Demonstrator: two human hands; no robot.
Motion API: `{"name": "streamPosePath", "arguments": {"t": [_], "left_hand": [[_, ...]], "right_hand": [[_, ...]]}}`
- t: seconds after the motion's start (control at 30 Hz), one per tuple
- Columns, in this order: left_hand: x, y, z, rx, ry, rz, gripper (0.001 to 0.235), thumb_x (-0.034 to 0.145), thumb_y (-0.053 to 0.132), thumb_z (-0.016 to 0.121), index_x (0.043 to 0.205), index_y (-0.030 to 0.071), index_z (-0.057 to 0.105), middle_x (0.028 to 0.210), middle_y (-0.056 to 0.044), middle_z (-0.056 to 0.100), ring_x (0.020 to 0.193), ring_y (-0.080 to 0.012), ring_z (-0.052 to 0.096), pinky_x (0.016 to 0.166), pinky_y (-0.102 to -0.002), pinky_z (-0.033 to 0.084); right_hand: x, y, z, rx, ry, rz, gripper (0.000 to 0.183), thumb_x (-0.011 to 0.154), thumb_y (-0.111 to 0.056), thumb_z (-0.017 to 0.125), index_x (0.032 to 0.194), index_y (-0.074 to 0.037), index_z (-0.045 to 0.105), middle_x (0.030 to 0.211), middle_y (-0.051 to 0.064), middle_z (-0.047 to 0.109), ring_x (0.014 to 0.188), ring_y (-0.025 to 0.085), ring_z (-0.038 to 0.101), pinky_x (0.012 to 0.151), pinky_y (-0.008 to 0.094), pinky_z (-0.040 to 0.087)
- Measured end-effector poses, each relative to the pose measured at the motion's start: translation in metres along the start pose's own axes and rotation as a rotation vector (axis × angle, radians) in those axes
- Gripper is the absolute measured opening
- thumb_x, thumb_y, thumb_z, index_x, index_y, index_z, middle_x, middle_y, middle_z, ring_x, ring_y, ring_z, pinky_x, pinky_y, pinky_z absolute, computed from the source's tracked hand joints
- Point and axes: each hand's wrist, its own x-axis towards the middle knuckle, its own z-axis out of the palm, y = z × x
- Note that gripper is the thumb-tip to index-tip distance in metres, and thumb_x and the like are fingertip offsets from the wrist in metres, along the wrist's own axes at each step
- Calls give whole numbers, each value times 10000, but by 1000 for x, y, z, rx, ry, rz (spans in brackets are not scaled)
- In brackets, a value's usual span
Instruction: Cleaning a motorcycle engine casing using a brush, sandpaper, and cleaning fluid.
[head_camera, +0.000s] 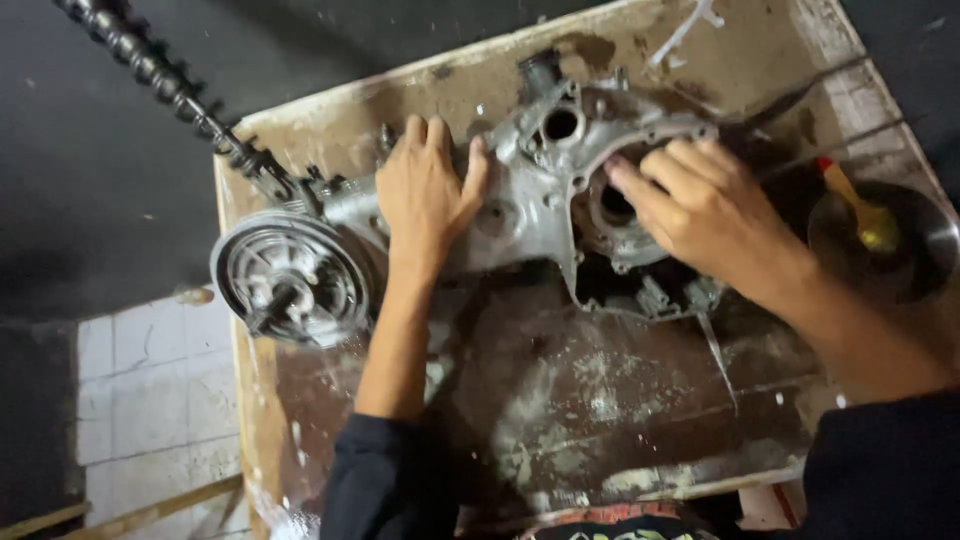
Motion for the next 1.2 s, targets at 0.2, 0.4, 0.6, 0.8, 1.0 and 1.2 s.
{"name": "streamPosePath", "arguments": {"t": [0.2, 0.4, 0.6, 0.8, 1.0, 1.2], "left_hand": [[3, 1, 0, -34, 120, 43, 405, 963, 427, 632, 983, 25, 596, 953, -167, 599, 869, -365, 656, 686, -466, 511], [-3, 2, -7, -49, 122, 20, 370, 949, 416, 641, 931, 49, 602, 928, -153, 608, 862, -358, 665, 675, -474, 506], [-11, 3, 0, -83, 151, 33, 374, 956, 408, 628, 907, 38, 606, 912, -157, 619, 822, -366, 666, 668, -475, 507], [-16, 6, 3, -15, 174, 16, 401, 938, 436, 624, 930, 35, 645, 981, -198, 655, 809, -403, 671, 697, -511, 516], [-11, 4, 4, -6, 284, 51, 449, 902, 452, 610, 1000, 20, 687, 1106, -248, 679, 817, -425, 686, 696, -521, 532], [-13, 10, -2, -1, 185, -11, 437, 913, 468, 612, 924, 35, 671, 984, -206, 686, 811, -407, 690, 698, -513, 539]], "right_hand": [[3, -25, 6, -146, 91, 170, 268, 976, -45, 756, 1241, -70, 779, 955, 79, 667, 886, 197, 571, 752, 312, 479], [-2, -17, 8, 92, 66, 170, 274, 984, 8, 723, 1246, -56, 772, 981, 96, 649, 939, 220, 576, 799, 330, 491], [-7, -22, 22, 94, 173, 147, 256, 1021, -2, 716, 1268, -48, 767, 1048, 101, 650, 978, 227, 576, 824, 343, 482], [-18, -29, 24, 171, 274, 22, 236, 1000, -38, 724, 1231, -65, 763, 1120, 113, 646, 1015, 231, 570, 847, 372, 462], [-2, -2, 20, -1, 249, 13, 232, 980, -1, 710, 1191, -77, 770, 1032, 70, 658, 963, 208, 562, 818, 372, 443], [6, -14, -1, -64, 229, -67, 313, 908, 76, 691, 1156, -95, 778, 1064, 44, 704, 1008, 184, 611, 855, 375, 475]]}}
